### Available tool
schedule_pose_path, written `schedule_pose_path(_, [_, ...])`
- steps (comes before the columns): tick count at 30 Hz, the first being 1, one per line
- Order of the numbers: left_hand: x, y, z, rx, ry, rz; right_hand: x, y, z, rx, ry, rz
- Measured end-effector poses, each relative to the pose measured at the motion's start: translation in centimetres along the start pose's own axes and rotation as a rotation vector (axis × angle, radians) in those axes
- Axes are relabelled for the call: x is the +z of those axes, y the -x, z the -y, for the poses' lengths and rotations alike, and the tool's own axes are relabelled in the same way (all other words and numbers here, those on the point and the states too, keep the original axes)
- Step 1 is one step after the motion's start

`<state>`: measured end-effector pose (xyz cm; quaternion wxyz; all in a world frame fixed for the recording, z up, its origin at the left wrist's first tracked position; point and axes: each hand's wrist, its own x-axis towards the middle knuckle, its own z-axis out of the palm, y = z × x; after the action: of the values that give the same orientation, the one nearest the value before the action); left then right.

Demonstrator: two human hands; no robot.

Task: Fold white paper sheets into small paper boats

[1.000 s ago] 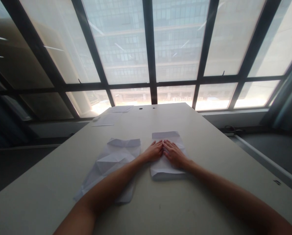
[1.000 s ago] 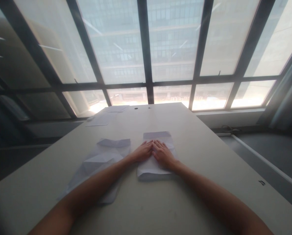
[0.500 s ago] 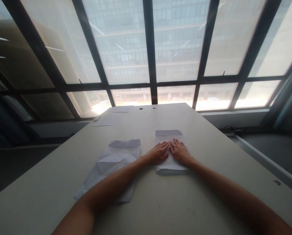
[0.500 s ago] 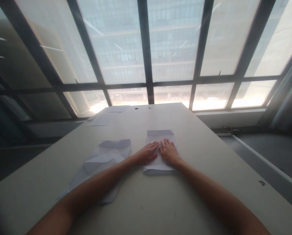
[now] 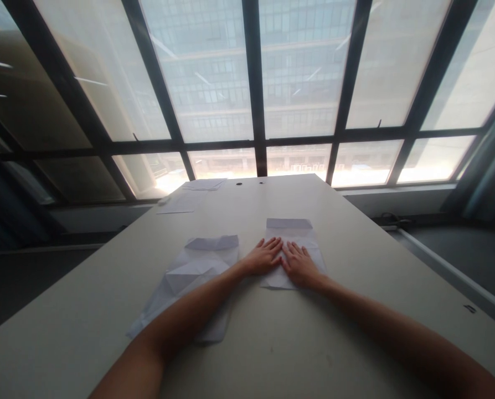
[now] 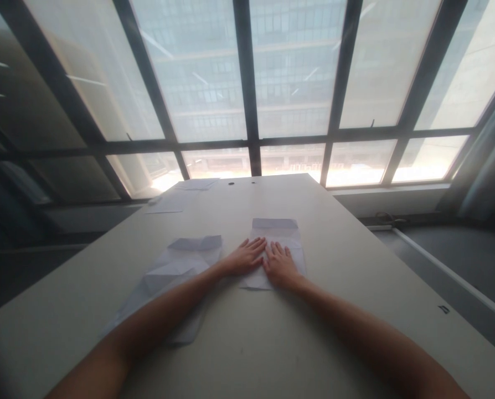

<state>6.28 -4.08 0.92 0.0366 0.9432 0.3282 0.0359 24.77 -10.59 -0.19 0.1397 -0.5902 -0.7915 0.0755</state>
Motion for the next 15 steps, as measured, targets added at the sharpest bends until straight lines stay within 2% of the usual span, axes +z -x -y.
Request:
schedule_pose_path(4, [0.0, -0.4, 1.0, -0.094, 0.013, -0.002, -0.1, -0.3, 0.1, -0.068, -0.021, 0.025])
schedule_pose_path(7, [-0.1, -0.6, 1.0, -0.124, 0.024, -0.07, -0.2, -0.9, -0.8, -0.025, -0.014, 0.001])
schedule_pose_path(10, [-0.3, -0.5, 0.2, 0.044, 0.056, -0.115, -0.2, -1.4, -1.8, 0.043, -0.005, -0.016])
schedule_pose_path(12, [-0.5, -0.2, -0.5, 0.179, 0.104, -0.084, -0.1, -1.7, -2.4, 0.071, 0.001, -0.021])
schedule_pose_path(15, [-0.7, 0.1, -1.2, 0.216, 0.129, -0.033, 0.1, -1.9, -3.0, 0.087, 0.013, -0.029])
